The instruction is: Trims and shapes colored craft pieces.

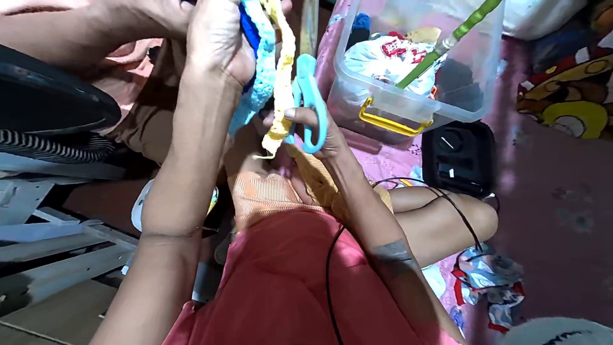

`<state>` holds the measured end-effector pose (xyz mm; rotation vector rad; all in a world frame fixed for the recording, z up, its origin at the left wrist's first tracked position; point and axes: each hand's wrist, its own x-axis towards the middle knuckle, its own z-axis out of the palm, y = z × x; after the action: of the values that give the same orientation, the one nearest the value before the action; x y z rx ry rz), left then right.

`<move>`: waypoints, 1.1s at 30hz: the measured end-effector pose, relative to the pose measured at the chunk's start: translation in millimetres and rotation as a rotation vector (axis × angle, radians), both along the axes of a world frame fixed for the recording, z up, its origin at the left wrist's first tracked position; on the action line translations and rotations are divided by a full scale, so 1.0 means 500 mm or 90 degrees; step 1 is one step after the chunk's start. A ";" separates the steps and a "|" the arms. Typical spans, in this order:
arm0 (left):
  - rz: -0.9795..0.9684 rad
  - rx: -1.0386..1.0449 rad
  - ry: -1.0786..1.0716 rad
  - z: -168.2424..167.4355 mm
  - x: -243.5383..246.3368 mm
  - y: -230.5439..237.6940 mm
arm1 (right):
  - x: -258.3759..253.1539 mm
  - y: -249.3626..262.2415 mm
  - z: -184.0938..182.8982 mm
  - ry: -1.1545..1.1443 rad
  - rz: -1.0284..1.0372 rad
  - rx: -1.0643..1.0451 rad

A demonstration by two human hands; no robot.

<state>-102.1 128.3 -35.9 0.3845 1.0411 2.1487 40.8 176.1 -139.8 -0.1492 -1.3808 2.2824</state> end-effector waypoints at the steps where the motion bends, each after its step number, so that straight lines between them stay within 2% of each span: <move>1: -0.036 -0.024 0.032 -0.005 -0.015 -0.004 | 0.001 -0.001 -0.001 0.044 0.013 -0.050; 3: -0.172 -0.076 0.132 -0.021 -0.041 -0.027 | 0.008 -0.007 0.009 0.094 0.035 -0.096; 5: -0.316 -0.124 0.254 -0.045 -0.047 -0.065 | 0.025 -0.016 0.027 0.073 0.027 -0.124; 6: -0.342 -0.145 0.289 -0.063 -0.045 -0.085 | 0.035 -0.021 0.035 0.051 0.020 -0.127; 8: -0.295 -0.239 0.377 -0.096 -0.031 -0.122 | 0.038 -0.018 0.037 0.031 0.027 -0.146; 11: -0.130 -0.405 0.569 -0.146 -0.001 -0.185 | 0.027 -0.021 0.039 0.017 -0.018 -0.170; 13: 0.025 -0.394 0.634 -0.176 0.024 -0.220 | 0.015 -0.024 0.050 0.016 -0.064 -0.173; 15: 0.168 -0.261 0.653 -0.186 0.056 -0.240 | 0.002 -0.026 0.067 0.007 -0.107 -0.151; 17: 0.232 -0.163 0.668 -0.179 0.077 -0.251 | -0.015 -0.028 0.081 0.003 -0.120 -0.130; 19: 0.199 -0.153 0.634 -0.163 0.088 -0.256 | -0.033 -0.033 0.088 -0.012 -0.143 -0.091; 23: 0.082 -0.239 0.541 -0.164 0.100 -0.237 | -0.063 -0.061 0.077 -0.047 -0.193 -0.044; 26: 0.092 -0.278 0.510 -0.185 0.101 -0.213 | -0.078 -0.080 0.055 -0.049 -0.214 -0.038; 33: 0.102 -0.211 0.415 -0.188 0.092 -0.207 | -0.085 -0.081 0.036 -0.043 -0.237 -0.044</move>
<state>-56.3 24.8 -130.0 0.8989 1.8095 1.9670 -1.7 135.5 -121.6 -0.4695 -1.1903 2.0288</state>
